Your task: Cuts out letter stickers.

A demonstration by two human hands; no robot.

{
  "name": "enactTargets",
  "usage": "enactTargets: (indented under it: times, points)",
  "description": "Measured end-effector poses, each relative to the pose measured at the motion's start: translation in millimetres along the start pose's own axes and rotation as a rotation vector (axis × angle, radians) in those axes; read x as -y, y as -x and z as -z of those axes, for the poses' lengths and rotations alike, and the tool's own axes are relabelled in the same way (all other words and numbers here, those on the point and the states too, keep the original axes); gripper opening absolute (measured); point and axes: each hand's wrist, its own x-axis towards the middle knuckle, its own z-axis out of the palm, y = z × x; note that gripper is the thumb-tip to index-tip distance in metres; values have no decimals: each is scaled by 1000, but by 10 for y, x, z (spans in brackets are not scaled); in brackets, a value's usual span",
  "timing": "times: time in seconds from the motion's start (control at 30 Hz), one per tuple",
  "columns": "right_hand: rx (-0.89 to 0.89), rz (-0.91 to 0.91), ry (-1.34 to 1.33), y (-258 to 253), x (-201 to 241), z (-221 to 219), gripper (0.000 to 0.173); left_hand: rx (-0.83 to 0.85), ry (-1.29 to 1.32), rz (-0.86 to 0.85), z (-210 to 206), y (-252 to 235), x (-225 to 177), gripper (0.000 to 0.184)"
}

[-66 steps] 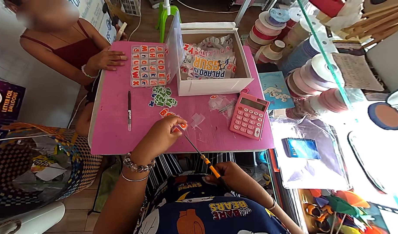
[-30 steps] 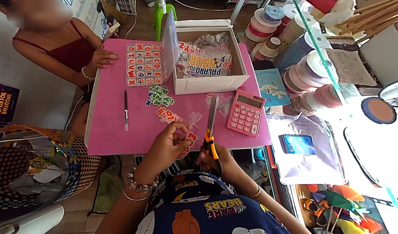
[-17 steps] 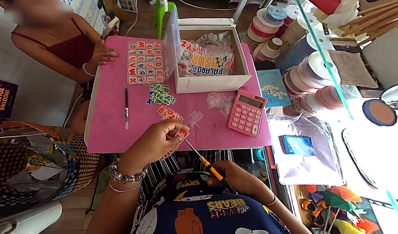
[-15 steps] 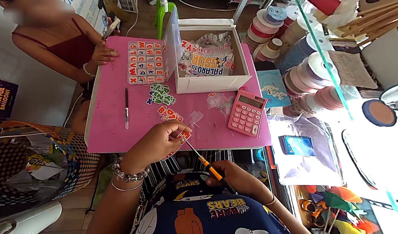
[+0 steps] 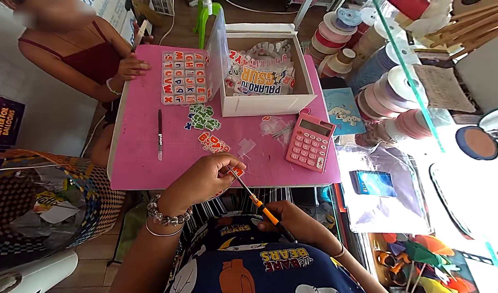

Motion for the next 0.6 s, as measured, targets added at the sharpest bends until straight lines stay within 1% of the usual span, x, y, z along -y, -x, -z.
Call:
enactTargets:
  times: [0.27, 0.5, 0.6]
  points:
    - [-31, -10, 2, -4, -6, -16, 34, -2, 3, 11, -5, 0, -11, 23]
    - [-57, -30, 72, -19, -14, -17, 38, 0, 2, 3, -4, 6, -16, 24]
    - [-73, -49, 63, -23, -36, -15, 38, -58, -38, 9, 19, -18, 33, 24]
